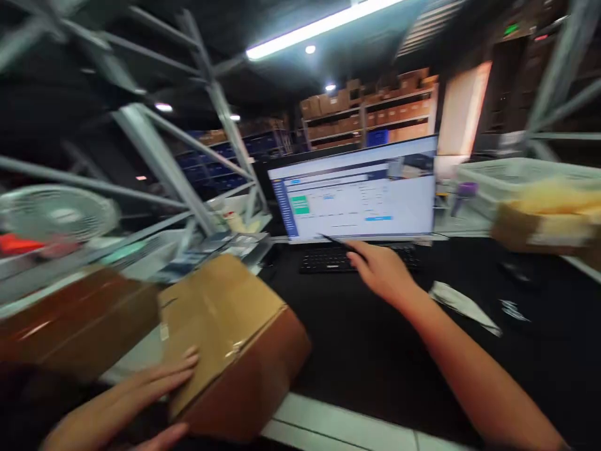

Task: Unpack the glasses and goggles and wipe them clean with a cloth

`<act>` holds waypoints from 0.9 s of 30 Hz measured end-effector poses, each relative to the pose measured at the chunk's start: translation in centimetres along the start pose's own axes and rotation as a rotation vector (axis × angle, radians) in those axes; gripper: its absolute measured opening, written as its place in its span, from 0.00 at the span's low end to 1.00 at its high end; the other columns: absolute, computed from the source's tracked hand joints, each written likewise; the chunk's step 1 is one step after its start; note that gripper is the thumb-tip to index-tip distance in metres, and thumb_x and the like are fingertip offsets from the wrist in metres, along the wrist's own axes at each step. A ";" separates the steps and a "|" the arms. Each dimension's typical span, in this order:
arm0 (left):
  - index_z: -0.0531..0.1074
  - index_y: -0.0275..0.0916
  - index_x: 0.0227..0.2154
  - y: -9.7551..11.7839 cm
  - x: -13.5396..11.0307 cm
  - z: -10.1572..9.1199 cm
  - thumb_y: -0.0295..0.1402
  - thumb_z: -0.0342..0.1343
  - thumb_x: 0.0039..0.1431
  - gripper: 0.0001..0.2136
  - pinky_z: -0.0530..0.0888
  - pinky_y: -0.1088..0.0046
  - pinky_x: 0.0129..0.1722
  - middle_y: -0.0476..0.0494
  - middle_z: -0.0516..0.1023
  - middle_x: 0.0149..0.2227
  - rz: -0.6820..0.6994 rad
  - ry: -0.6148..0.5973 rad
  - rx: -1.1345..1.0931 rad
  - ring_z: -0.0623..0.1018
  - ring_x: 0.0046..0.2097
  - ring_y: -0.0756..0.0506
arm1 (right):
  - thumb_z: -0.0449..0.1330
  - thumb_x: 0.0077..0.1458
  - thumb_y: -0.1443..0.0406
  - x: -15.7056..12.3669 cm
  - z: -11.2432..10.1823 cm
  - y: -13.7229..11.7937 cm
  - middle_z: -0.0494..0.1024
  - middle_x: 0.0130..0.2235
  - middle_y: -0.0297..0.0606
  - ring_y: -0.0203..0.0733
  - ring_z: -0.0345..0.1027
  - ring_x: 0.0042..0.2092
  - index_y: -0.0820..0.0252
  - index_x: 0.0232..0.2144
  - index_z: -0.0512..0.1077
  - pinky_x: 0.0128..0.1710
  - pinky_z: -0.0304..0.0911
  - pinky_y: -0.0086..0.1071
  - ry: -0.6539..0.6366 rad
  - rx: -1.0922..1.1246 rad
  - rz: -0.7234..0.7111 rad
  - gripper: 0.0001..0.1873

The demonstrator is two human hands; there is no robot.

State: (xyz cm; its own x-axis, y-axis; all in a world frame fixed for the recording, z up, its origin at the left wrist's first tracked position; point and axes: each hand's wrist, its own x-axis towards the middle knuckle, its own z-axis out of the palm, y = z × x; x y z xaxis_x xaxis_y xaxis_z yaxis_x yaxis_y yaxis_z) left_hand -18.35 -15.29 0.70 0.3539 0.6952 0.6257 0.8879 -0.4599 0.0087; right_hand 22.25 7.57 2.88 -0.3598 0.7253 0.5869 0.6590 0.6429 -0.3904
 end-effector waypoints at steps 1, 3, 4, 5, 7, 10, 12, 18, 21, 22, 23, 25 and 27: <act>0.72 0.49 0.56 1.0 0.3 -0.6 0.48 0.63 0.58 0.24 0.81 0.68 0.51 0.42 0.79 0.56 -0.008 -0.064 -0.031 0.81 0.53 0.39 | 0.50 0.67 0.58 0.0 0.6 0.4 0.84 0.41 0.41 0.49 0.78 0.37 0.57 0.57 0.73 0.41 0.69 0.40 -0.021 0.048 0.039 0.22; 0.67 0.45 0.62 1.4 1.0 -0.9 0.61 0.57 0.55 0.36 0.74 0.56 0.60 0.33 0.72 0.62 -0.019 -0.112 -0.095 0.74 0.62 0.34 | 0.51 0.65 0.53 -0.2 2.0 1.1 0.84 0.35 0.39 0.46 0.76 0.28 0.56 0.57 0.73 0.36 0.69 0.39 -0.077 0.116 0.102 0.24; 0.64 0.45 0.64 0.9 1.2 -0.8 0.64 0.55 0.53 0.41 0.70 0.51 0.63 0.31 0.68 0.65 -0.052 -0.134 -0.106 0.70 0.64 0.32 | 0.52 0.64 0.51 -0.2 2.7 1.4 0.83 0.33 0.38 0.46 0.75 0.27 0.56 0.56 0.73 0.35 0.69 0.40 -0.099 0.138 0.121 0.26; 0.63 0.45 0.65 0.1 1.4 -0.6 0.65 0.56 0.50 0.44 0.69 0.49 0.63 0.29 0.67 0.65 -0.065 -0.124 -0.103 0.69 0.65 0.32 | 0.52 0.62 0.49 -0.2 3.1 1.8 0.82 0.30 0.37 0.47 0.75 0.27 0.55 0.55 0.74 0.35 0.69 0.41 -0.111 0.147 0.137 0.27; 0.62 0.44 0.66 -2.2 1.8 -0.1 0.62 0.63 0.44 0.48 0.65 0.45 0.64 0.26 0.65 0.66 -0.076 -0.093 -0.044 0.66 0.67 0.30 | 0.53 0.59 0.44 0.1 3.7 2.4 0.80 0.26 0.36 0.51 0.75 0.29 0.55 0.54 0.74 0.36 0.69 0.43 -0.127 0.154 0.171 0.30; 0.61 0.42 0.66 -5.5 2.6 0.8 0.59 0.70 0.40 0.51 0.57 0.40 0.67 0.24 0.64 0.66 -0.025 -0.111 -0.019 0.65 0.67 0.29 | 0.55 0.55 0.41 1.4 4.1 2.0 0.80 0.27 0.38 0.52 0.75 0.30 0.54 0.53 0.74 0.32 0.67 0.42 -0.168 0.194 0.249 0.33; 0.62 0.41 0.65 -6.8 3.4 1.7 0.59 0.70 0.39 0.51 0.57 0.42 0.67 0.26 0.68 0.63 0.023 -0.086 -0.080 0.68 0.65 0.31 | 0.58 0.52 0.41 2.2 4.8 0.3 0.82 0.30 0.40 0.48 0.73 0.28 0.56 0.50 0.74 0.26 0.64 0.38 -0.222 0.318 0.330 0.33; 0.74 0.42 0.53 -6.6 5.3 4.4 0.66 0.68 0.29 0.48 0.68 0.50 0.58 0.32 0.79 0.50 0.028 0.156 -0.170 0.78 0.52 0.32 | 0.64 0.47 0.43 1.8 9.0 -7.3 0.80 0.29 0.41 0.42 0.68 0.24 0.58 0.39 0.77 0.19 0.57 0.32 -0.342 0.800 0.579 0.27; 0.75 0.41 0.49 -4.4 5.6 5.7 0.70 0.64 0.29 0.47 0.70 0.53 0.53 0.36 0.81 0.44 -0.008 0.302 -0.126 0.79 0.46 0.35 | 0.64 0.47 0.45 3.5 10.3 -7.4 0.82 0.31 0.41 0.48 0.74 0.31 0.56 0.37 0.75 0.27 0.68 0.36 -0.327 0.801 0.562 0.24; 0.76 0.41 0.48 -3.4 5.6 6.3 0.71 0.62 0.30 0.46 0.70 0.53 0.51 0.37 0.81 0.42 -0.037 0.369 -0.094 0.79 0.44 0.36 | 0.64 0.46 0.45 4.6 10.4 -7.0 0.82 0.32 0.41 0.49 0.75 0.32 0.56 0.36 0.75 0.30 0.69 0.38 -0.335 0.772 0.521 0.24; 0.76 0.41 0.48 -2.4 5.6 7.0 0.73 0.60 0.32 0.46 0.70 0.54 0.50 0.37 0.81 0.41 -0.072 0.431 -0.058 0.79 0.42 0.37 | 0.64 0.47 0.45 5.9 10.5 -6.5 0.82 0.32 0.42 0.49 0.75 0.32 0.57 0.36 0.74 0.31 0.70 0.38 -0.341 0.718 0.466 0.24; 0.76 0.40 0.46 -0.7 5.5 8.2 0.74 0.57 0.35 0.45 0.71 0.55 0.48 0.38 0.82 0.40 -0.118 0.533 0.010 0.79 0.41 0.37 | 0.61 0.49 0.45 8.6 10.2 -6.1 0.82 0.31 0.42 0.47 0.73 0.29 0.59 0.39 0.74 0.29 0.68 0.38 -0.342 0.541 0.338 0.25; 0.76 0.39 0.44 0.4 5.3 9.2 0.75 0.54 0.38 0.44 0.72 0.56 0.46 0.39 0.82 0.38 -0.141 0.612 0.053 0.80 0.40 0.38 | 0.56 0.54 0.46 10.6 9.7 -7.1 0.82 0.30 0.41 0.45 0.71 0.26 0.60 0.44 0.74 0.27 0.66 0.38 -0.341 0.348 0.200 0.26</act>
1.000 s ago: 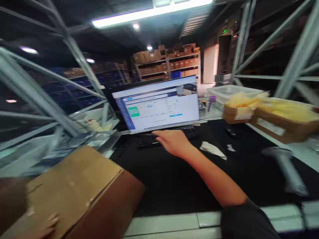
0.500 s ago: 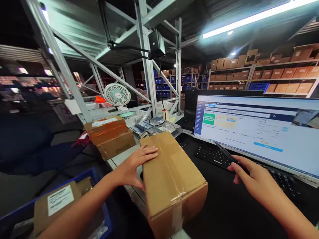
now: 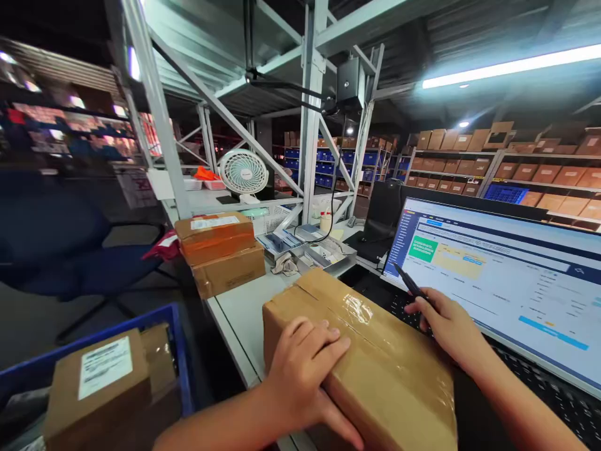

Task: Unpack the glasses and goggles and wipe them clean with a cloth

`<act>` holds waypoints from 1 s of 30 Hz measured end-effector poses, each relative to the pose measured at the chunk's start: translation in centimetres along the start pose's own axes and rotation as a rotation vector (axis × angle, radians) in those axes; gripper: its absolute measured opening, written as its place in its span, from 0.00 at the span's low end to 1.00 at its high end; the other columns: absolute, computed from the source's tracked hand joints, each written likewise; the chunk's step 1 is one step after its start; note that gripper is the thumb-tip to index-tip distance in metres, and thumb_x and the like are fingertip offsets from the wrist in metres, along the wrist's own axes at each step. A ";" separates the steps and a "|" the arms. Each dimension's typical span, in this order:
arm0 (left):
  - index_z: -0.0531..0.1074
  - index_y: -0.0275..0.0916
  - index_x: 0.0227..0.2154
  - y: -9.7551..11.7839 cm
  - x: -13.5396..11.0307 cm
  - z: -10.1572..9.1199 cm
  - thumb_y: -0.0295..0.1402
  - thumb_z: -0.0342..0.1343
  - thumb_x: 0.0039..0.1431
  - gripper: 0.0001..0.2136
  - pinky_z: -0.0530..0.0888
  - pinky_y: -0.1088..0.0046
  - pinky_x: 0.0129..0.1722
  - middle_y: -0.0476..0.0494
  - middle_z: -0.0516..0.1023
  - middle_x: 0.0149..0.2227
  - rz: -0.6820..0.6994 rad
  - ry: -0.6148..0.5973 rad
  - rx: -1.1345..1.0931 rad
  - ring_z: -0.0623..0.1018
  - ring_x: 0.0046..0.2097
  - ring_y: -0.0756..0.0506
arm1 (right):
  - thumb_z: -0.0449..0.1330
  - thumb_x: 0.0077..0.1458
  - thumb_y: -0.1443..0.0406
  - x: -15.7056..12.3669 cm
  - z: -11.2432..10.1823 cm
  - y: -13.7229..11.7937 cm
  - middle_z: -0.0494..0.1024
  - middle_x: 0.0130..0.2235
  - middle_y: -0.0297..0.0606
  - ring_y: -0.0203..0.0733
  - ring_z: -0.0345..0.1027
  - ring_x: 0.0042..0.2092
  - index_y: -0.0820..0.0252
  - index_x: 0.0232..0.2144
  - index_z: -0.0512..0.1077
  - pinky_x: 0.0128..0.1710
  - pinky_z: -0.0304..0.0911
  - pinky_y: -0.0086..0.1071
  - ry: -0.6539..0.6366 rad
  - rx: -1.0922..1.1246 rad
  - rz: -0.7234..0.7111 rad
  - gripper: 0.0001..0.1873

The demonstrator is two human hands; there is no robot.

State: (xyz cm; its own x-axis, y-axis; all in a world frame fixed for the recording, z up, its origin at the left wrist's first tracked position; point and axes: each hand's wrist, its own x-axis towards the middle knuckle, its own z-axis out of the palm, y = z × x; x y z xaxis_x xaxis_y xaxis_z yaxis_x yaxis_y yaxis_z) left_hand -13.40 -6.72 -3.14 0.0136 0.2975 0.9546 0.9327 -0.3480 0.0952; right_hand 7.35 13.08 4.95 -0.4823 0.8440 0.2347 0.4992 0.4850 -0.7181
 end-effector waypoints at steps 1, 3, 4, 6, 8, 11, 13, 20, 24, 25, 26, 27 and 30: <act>0.76 0.39 0.43 0.3 -0.3 0.2 0.75 0.52 0.39 0.44 0.72 0.56 0.45 0.39 0.82 0.37 -0.004 0.032 0.010 0.80 0.40 0.38 | 0.55 0.56 0.47 0.4 0.0 -1.3 0.81 0.28 0.40 0.45 0.70 0.24 0.60 0.47 0.74 0.26 0.66 0.38 -0.016 -0.095 -0.058 0.27; 0.77 0.39 0.41 0.5 -0.6 0.3 0.76 0.49 0.41 0.43 0.73 0.57 0.43 0.40 0.82 0.36 -0.012 0.080 0.021 0.80 0.38 0.39 | 0.53 0.59 0.49 0.5 0.7 -4.5 0.80 0.25 0.36 0.45 0.70 0.23 0.57 0.53 0.74 0.26 0.66 0.37 -0.098 -0.248 -0.214 0.27; 0.77 0.39 0.40 0.5 -0.6 0.2 0.76 0.48 0.41 0.43 0.73 0.56 0.43 0.40 0.82 0.35 -0.018 0.090 0.026 0.80 0.37 0.39 | 0.54 0.60 0.52 0.3 1.3 -6.3 0.80 0.26 0.36 0.46 0.72 0.25 0.54 0.55 0.74 0.28 0.67 0.37 -0.147 -0.306 -0.317 0.25; 0.76 0.39 0.38 0.5 -0.5 0.2 0.77 0.47 0.41 0.43 0.73 0.56 0.43 0.40 0.82 0.33 -0.040 0.093 0.034 0.80 0.36 0.39 | 0.56 0.60 0.58 0.1 3.0 -10.0 0.83 0.33 0.37 0.47 0.76 0.31 0.50 0.52 0.77 0.32 0.68 0.37 -0.224 -0.393 -0.521 0.20; 0.75 0.39 0.36 0.5 -0.4 0.0 0.77 0.46 0.41 0.42 0.73 0.56 0.43 0.41 0.81 0.32 -0.070 0.091 0.034 0.80 0.36 0.40 | 0.57 0.58 0.66 0.4 4.7 -13.3 0.84 0.39 0.37 0.49 0.79 0.36 0.48 0.47 0.80 0.32 0.68 0.36 -0.276 -0.489 -0.632 0.18; 0.73 0.39 0.35 0.8 -0.3 -0.2 0.76 0.44 0.43 0.41 0.72 0.56 0.43 0.41 0.81 0.33 -0.094 0.093 0.029 0.81 0.37 0.39 | 0.57 0.57 0.70 1.3 6.7 -16.8 0.85 0.38 0.38 0.50 0.79 0.36 0.46 0.45 0.81 0.29 0.65 0.34 -0.345 -0.679 -0.613 0.19; 0.71 0.39 0.34 0.9 -0.2 -0.5 0.76 0.44 0.43 0.41 0.71 0.57 0.42 0.41 0.82 0.33 -0.099 0.074 0.028 0.81 0.37 0.39 | 0.58 0.58 0.69 1.9 7.5 -18.2 0.84 0.37 0.40 0.50 0.79 0.36 0.47 0.46 0.81 0.27 0.62 0.33 -0.381 -0.781 -0.591 0.18; 0.70 0.37 0.32 0.8 0.3 -1.0 0.76 0.42 0.46 0.41 0.69 0.57 0.44 0.41 0.81 0.34 -0.047 -0.009 0.095 0.80 0.37 0.40 | 0.56 0.57 0.71 0.6 7.0 -21.4 0.81 0.35 0.46 0.50 0.78 0.35 0.60 0.38 0.81 0.27 0.63 0.31 -0.558 -1.062 -0.588 0.13; 0.72 0.37 0.35 0.7 0.2 -1.3 0.75 0.37 0.49 0.42 0.68 0.58 0.46 0.39 0.82 0.36 -0.018 -0.003 0.120 0.80 0.38 0.39 | 0.57 0.57 0.72 -1.3 4.5 -21.9 0.82 0.35 0.46 0.52 0.78 0.36 0.61 0.38 0.81 0.29 0.66 0.34 -0.626 -1.159 -0.492 0.13; 0.72 0.36 0.35 0.7 0.1 -1.4 0.75 0.36 0.49 0.43 0.68 0.58 0.47 0.39 0.82 0.36 -0.014 -0.015 0.125 0.80 0.38 0.39 | 0.57 0.57 0.71 -1.8 3.8 -21.6 0.82 0.34 0.45 0.52 0.78 0.36 0.60 0.38 0.81 0.29 0.66 0.35 -0.618 -1.162 -0.473 0.13; 0.72 0.36 0.35 0.6 0.1 -1.4 0.74 0.35 0.50 0.43 0.68 0.57 0.47 0.39 0.82 0.36 -0.012 -0.027 0.130 0.80 0.38 0.39 | 0.57 0.57 0.71 -2.4 3.1 -21.1 0.82 0.34 0.44 0.51 0.78 0.35 0.58 0.39 0.81 0.29 0.66 0.35 -0.599 -1.153 -0.456 0.13; 0.73 0.36 0.35 0.6 0.0 -1.5 0.74 0.34 0.50 0.43 0.68 0.57 0.47 0.38 0.82 0.35 -0.011 -0.035 0.134 0.80 0.38 0.39 | 0.58 0.58 0.70 -2.9 2.5 -20.5 0.82 0.34 0.42 0.51 0.78 0.34 0.55 0.39 0.81 0.29 0.66 0.35 -0.574 -1.136 -0.437 0.12; 0.73 0.36 0.34 0.6 0.1 -1.6 0.74 0.36 0.50 0.42 0.68 0.56 0.48 0.37 0.82 0.36 0.000 -0.050 0.137 0.80 0.40 0.38 | 0.58 0.58 0.68 -4.4 0.4 -18.4 0.83 0.32 0.37 0.48 0.77 0.31 0.48 0.38 0.81 0.29 0.65 0.34 -0.526 -1.079 -0.358 0.14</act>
State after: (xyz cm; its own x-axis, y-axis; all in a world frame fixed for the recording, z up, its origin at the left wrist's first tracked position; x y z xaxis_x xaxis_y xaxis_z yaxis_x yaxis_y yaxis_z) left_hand -13.45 -8.34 -2.49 0.0286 0.3423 0.9391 0.9730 -0.2249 0.0523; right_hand 0.01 0.32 16.85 -0.8172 0.5529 -0.1626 0.4953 0.8181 0.2923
